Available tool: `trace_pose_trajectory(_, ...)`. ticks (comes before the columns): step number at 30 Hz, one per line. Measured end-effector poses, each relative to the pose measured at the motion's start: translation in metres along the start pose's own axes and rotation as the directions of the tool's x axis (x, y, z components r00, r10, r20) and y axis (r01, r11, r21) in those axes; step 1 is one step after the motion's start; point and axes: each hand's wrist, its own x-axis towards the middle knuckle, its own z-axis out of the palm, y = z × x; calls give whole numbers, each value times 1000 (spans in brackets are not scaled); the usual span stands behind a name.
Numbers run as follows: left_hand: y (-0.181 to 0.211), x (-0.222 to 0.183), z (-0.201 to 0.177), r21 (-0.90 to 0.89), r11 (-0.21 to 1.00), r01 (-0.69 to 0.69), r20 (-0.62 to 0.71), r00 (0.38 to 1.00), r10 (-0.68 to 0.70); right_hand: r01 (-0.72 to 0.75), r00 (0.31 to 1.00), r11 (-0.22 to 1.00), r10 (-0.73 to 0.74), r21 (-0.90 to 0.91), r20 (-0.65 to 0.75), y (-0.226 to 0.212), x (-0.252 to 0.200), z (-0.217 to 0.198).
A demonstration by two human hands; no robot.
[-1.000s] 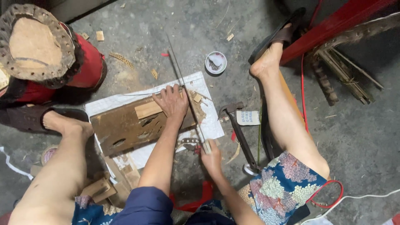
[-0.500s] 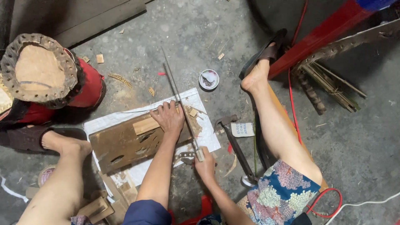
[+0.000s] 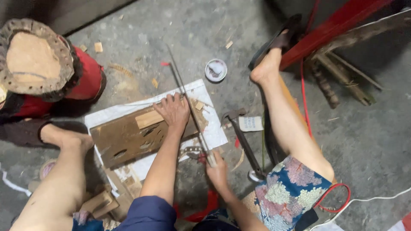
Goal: Assembling a wooden frame using a hand saw, hammer, and wire to secure the pieces.
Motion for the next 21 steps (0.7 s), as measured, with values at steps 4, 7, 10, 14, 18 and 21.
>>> trace_pose_trajectory(4, -2, -4, -3, 31, 999, 12, 16, 1000, -13, -75, 997, 995, 77, -67, 29, 9, -5, 4)
trace_pose_trajectory(7, -1, -1, -2, 32, 999, 2, -12, 1000, -1, -33, 999, 998, 32, 49, 19, 2, 28, 20)
trace_pose_trajectory(10, -5, -3, 2, 11, 1000, -3, -33, 999, 3, -108, 992, 994, 107, 7, 69, 3, 16, 20)
trace_pose_trajectory(14, -2, -3, 0, 4, 1000, -12, -34, 999, 12, -89, 996, 996, 89, -23, 4, 10, -19, 6)
trace_pose_trajectory(18, -4, -4, -4, 0, 1000, -21, -44, 999, 21, -43, 999, 998, 42, 36, 19, 9, 27, 25)
trace_pose_trajectory(21, -4, -3, 1, 13, 1000, -24, -57, 998, 25, -9, 1000, 999, 8, 38, 28, -7, 25, 19)
